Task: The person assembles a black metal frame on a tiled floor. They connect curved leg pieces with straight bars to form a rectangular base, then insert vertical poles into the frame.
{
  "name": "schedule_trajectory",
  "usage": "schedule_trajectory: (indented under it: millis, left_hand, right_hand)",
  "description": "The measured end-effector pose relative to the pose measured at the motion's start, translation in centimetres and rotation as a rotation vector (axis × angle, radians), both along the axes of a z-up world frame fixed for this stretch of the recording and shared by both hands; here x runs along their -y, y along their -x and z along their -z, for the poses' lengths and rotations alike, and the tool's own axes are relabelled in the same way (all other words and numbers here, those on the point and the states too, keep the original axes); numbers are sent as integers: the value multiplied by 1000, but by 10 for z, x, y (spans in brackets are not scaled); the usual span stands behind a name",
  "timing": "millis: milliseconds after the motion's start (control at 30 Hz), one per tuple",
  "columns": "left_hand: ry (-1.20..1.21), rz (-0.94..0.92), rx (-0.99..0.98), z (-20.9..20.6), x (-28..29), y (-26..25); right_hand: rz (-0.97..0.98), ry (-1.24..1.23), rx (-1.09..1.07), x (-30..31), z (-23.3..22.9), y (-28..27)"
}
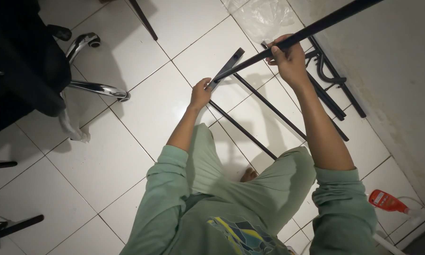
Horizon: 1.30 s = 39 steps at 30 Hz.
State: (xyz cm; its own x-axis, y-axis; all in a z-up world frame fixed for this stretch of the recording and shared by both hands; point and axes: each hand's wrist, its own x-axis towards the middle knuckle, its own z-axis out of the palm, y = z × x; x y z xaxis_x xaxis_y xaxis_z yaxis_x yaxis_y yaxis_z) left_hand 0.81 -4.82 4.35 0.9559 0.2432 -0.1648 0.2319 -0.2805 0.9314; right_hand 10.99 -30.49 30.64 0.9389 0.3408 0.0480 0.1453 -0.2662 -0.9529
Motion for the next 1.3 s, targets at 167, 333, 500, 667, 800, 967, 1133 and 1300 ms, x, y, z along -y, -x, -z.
schedule_trajectory:
  millis: [167,333,500,667,800,967,1133,1300]
  left_hand:
    - [-57,3,-6,-3,-9,1]
    - [5,-20,168,-16,3,-19]
    - [65,36,440,-116,29,-29]
    - [174,-49,775,-255,46,-14]
    - [121,-32,936,-356,55,-28]
    - [8,-90,1052,-425,68,-48]
    - [88,-79,934,-444,65,-56]
    - [94,-162,935,-400,65,-64]
  right_hand:
    - [-83,43,48,-9,-6,2]
    - [-148,193,140,-25,-3,-4]
    - [-179,247,316,-58,-11,1]
    - [-184,240,321,-77,-17,15]
    - [-229,263,258,-80,-15,10]
    - [-330,323,291,-87,-2,9]
    - [-429,267,464,-60,-76,-15]
    - [-378,-425,393,-36,-168,-23]
